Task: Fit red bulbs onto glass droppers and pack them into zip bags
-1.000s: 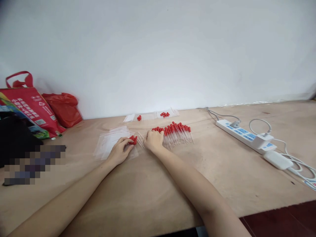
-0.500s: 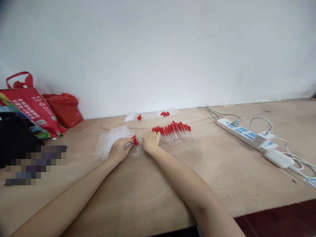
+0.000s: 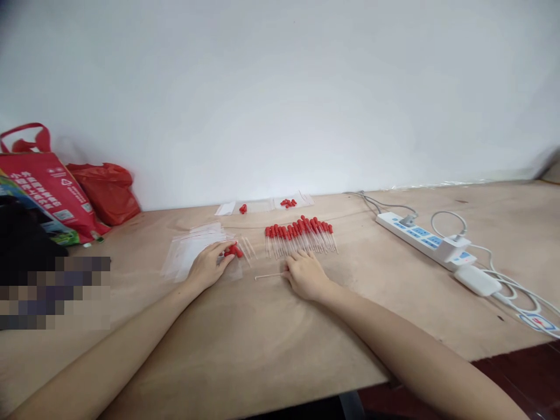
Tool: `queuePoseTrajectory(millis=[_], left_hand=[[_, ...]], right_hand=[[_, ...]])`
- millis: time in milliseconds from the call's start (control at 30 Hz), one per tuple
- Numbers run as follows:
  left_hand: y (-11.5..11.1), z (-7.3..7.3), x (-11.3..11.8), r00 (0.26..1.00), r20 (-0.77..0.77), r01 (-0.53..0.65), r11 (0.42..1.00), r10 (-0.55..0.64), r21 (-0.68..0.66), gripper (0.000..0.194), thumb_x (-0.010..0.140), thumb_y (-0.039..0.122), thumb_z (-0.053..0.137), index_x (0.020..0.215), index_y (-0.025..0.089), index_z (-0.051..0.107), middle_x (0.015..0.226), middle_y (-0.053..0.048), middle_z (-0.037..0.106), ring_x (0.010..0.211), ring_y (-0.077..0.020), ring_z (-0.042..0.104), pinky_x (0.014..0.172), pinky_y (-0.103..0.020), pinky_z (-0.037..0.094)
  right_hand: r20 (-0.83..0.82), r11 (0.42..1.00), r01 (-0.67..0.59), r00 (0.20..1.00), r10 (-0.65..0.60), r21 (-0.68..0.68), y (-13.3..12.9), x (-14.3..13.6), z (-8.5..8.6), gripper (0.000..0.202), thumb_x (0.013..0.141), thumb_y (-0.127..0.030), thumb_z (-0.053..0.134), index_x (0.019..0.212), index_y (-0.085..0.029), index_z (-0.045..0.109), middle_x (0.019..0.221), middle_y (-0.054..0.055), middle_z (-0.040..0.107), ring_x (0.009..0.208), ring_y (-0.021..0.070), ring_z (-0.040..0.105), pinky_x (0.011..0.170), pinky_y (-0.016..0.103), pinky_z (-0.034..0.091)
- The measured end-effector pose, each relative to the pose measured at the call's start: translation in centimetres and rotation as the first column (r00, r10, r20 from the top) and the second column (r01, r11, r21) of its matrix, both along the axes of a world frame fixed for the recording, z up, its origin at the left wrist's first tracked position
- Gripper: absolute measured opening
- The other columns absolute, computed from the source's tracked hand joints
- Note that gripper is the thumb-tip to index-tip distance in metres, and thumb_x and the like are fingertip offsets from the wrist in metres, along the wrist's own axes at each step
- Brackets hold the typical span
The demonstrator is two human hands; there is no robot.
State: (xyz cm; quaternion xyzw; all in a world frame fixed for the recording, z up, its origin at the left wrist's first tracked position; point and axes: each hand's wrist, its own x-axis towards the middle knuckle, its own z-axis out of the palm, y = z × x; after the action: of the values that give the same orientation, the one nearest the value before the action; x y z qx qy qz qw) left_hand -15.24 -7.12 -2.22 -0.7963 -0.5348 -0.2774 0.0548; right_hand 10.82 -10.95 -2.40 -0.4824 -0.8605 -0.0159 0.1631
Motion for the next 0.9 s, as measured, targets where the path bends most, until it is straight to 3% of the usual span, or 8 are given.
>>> queuePoseTrajectory(millis=[233, 433, 533, 700, 900], left_hand=[[-0.2, 0.1, 0.1, 0.995, 0.094, 0.019, 0.998, -0.024, 0.052, 0.006, 0.079, 0.019, 0.046, 0.081, 0.019, 0.052, 0.083, -0.003, 0.060, 0.083, -0.0206, 0.055, 0.076, -0.034, 0.043], [-0.9, 0.6, 0.7, 0.912, 0.383, 0.115, 0.988, -0.146, 0.103, 0.011, 0.083, 0.024, 0.042, 0.089, 0.017, 0.048, 0.085, -0.004, 0.058, 0.080, -0.0169, 0.058, 0.075, -0.032, 0.047], [-1.9, 0.3, 1.7, 0.842, 0.491, 0.234, 0.971, -0.224, 0.043, 0.017, 0.084, 0.024, 0.040, 0.097, 0.016, 0.048, 0.088, -0.005, 0.055, 0.076, -0.0147, 0.059, 0.071, -0.030, 0.050], [-3.8, -0.3, 3.8, 0.833, 0.471, 0.369, 0.925, -0.290, -0.084, 0.027, 0.080, 0.023, 0.048, 0.107, 0.017, 0.049, 0.083, -0.004, 0.052, 0.074, -0.0146, 0.057, 0.064, -0.027, 0.052], [-4.5, -0.3, 4.3, 0.869, 0.382, 0.381, 0.918, -0.316, -0.106, 0.016, 0.081, 0.023, 0.049, 0.093, 0.018, 0.059, 0.082, -0.004, 0.054, 0.071, -0.0142, 0.056, 0.062, -0.027, 0.050]], right_hand=[[-0.243, 0.991, -0.120, 0.964, 0.103, -0.054, 0.2, -1.4, -0.1, 0.021, 0.075, -0.038, 0.056, 0.080, -0.018, 0.054, 0.083, 0.004, 0.057, 0.081, 0.0154, 0.050, 0.069, 0.027, 0.032], [-0.245, 0.995, -0.067, 0.968, 0.047, -0.074, 0.1, -2.2, -0.9, 0.013, 0.080, -0.030, 0.052, 0.075, -0.018, 0.053, 0.083, 0.004, 0.058, 0.083, 0.0170, 0.050, 0.070, 0.029, 0.029], [-0.314, 0.998, -0.026, 0.949, 0.006, -0.060, 0.0, -2.0, -0.9, 0.013, 0.085, -0.027, 0.043, 0.079, -0.017, 0.049, 0.080, 0.003, 0.059, 0.077, 0.0154, 0.051, 0.070, 0.029, 0.028], [-0.423, 1.000, 0.008, 0.906, -0.018, -0.026, 0.0, -1.7, -0.8, 0.014, 0.088, -0.027, 0.035, 0.082, -0.017, 0.044, 0.073, 0.001, 0.060, 0.063, 0.0121, 0.052, 0.072, 0.029, 0.027], [-0.345, 1.000, -0.010, 0.939, 0.014, 0.015, -0.6, -2.1, -0.7, 0.014, 0.088, -0.027, 0.037, 0.082, -0.018, 0.044, 0.074, -0.001, 0.061, 0.064, 0.0109, 0.053, 0.069, 0.026, 0.025]])
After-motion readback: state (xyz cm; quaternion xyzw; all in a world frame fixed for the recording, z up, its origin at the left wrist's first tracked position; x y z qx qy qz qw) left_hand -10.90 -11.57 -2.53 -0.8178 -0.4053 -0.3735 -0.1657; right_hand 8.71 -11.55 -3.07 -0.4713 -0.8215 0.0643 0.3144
